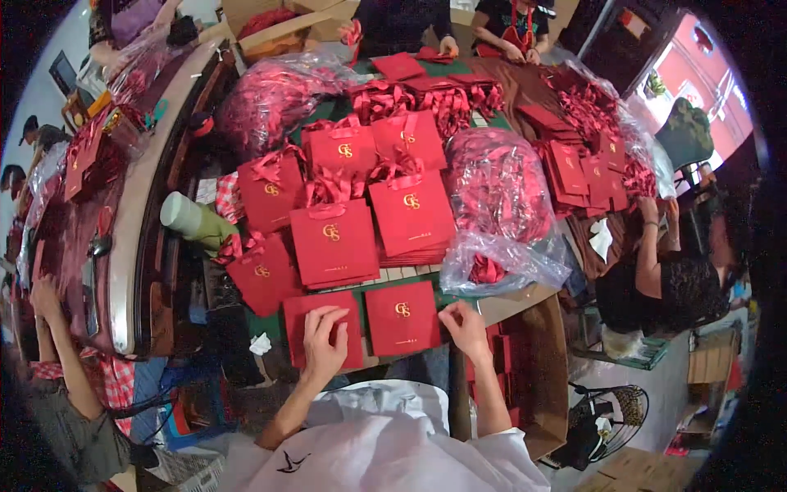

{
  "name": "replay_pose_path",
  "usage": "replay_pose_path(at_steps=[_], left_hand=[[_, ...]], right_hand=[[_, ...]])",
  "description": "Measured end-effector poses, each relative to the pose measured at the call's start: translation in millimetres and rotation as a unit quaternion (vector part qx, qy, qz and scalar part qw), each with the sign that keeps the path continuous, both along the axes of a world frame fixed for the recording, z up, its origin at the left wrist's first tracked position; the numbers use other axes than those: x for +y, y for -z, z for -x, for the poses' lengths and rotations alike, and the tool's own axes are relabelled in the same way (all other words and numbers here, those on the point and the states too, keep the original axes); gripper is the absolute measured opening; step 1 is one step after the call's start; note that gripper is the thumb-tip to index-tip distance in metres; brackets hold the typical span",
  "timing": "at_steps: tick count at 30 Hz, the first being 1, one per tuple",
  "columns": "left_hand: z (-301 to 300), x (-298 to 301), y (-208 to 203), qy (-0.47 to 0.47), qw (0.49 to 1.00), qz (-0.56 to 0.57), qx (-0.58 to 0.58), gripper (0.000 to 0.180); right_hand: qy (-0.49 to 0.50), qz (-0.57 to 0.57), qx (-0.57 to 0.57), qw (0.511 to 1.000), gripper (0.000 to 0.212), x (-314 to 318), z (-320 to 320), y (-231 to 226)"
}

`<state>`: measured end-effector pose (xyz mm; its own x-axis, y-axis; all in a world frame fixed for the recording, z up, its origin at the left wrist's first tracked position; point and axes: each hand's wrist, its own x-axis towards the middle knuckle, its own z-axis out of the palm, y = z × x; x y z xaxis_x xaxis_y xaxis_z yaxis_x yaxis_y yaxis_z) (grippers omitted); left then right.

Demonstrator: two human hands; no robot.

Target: The person attaches ribbon handles to paper gift bags by hand, threading the ribbon straps into the bags and pressing them to secure the handles one bag at a time.

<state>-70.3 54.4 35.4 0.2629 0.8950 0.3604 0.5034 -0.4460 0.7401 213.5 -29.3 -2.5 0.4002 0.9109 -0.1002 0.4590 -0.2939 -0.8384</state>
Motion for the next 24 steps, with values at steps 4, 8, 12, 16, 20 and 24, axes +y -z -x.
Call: replay_pose_path(at_steps=[4,8,12,16,20,24], left_hand=[[0.4,-2.9,5.3,0.011,1.000,-0.002,0.007,0.021],[-1.0,-5.7,3.0,0.003,1.000,0.013,0.007,0.021],[-4.1,-7.5,-0.3,0.011,1.000,0.012,0.013,0.021],[-12.1,-9.3,1.8,0.033,0.999,0.005,-0.017,0.020],[-29.9,-6.2,-6.9,0.097,0.995,0.031,-0.022,0.022],[-63.6,-4.8,-21.6,0.197,0.980,0.014,-0.036,0.028]], right_hand=[[0.135,-0.112,-0.139,0.975,0.013,9.1,-12.1,3.2],[0.194,-0.095,-0.230,0.949,0.012,17.3,-35.2,13.5],[0.185,-0.093,-0.270,0.940,0.015,22.5,-44.4,20.0],[0.190,-0.121,-0.249,0.942,0.013,25.1,-41.1,15.4],[0.135,-0.112,-0.285,0.942,0.011,9.4,-13.5,-18.5],[-0.039,-0.120,-0.243,0.962,0.013,-4.2,23.0,-69.3]])
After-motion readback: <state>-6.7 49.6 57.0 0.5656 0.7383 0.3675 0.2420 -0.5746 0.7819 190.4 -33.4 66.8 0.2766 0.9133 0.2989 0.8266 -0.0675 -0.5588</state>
